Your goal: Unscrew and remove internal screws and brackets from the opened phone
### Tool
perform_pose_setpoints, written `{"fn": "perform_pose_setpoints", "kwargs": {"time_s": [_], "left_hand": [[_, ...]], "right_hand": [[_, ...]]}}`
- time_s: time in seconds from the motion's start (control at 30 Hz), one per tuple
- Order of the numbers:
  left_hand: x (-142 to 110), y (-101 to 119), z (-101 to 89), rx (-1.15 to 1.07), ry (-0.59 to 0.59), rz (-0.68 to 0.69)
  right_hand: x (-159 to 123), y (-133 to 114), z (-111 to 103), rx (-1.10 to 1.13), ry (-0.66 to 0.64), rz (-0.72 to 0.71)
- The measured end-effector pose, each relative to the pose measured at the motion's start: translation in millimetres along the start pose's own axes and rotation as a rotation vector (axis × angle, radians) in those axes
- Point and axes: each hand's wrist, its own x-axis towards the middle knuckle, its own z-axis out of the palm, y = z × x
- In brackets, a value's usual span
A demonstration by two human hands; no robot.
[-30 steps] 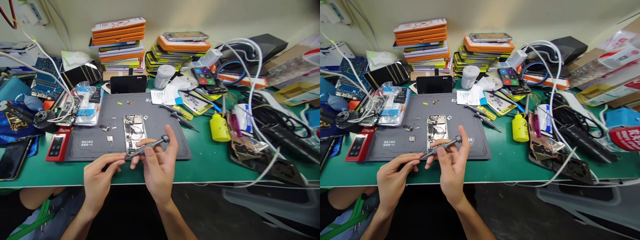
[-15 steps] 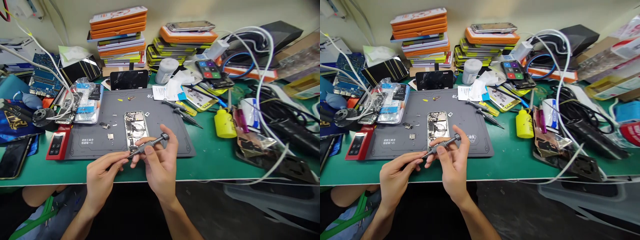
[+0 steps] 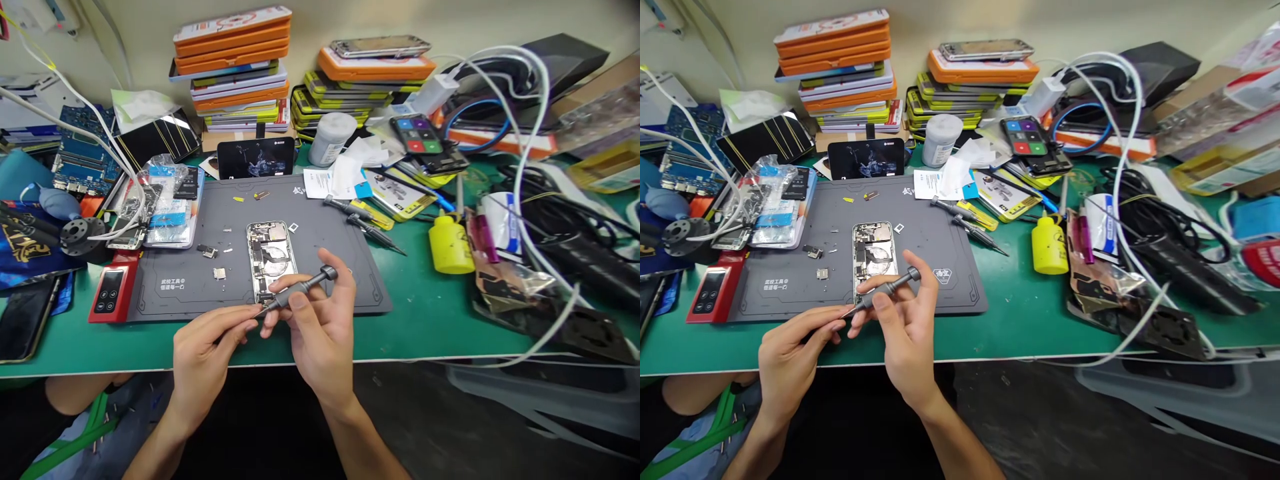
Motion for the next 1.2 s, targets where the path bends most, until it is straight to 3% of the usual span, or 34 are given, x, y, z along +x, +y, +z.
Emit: {"fn": "perform_pose_setpoints", "kwargs": {"time_s": [1.2], "left_hand": [[1.0, 0.8, -2.1, -0.012, -0.074, 0.079]], "right_hand": [[1.2, -2.0, -5.2, 0.007, 0.021, 0.063]]}}
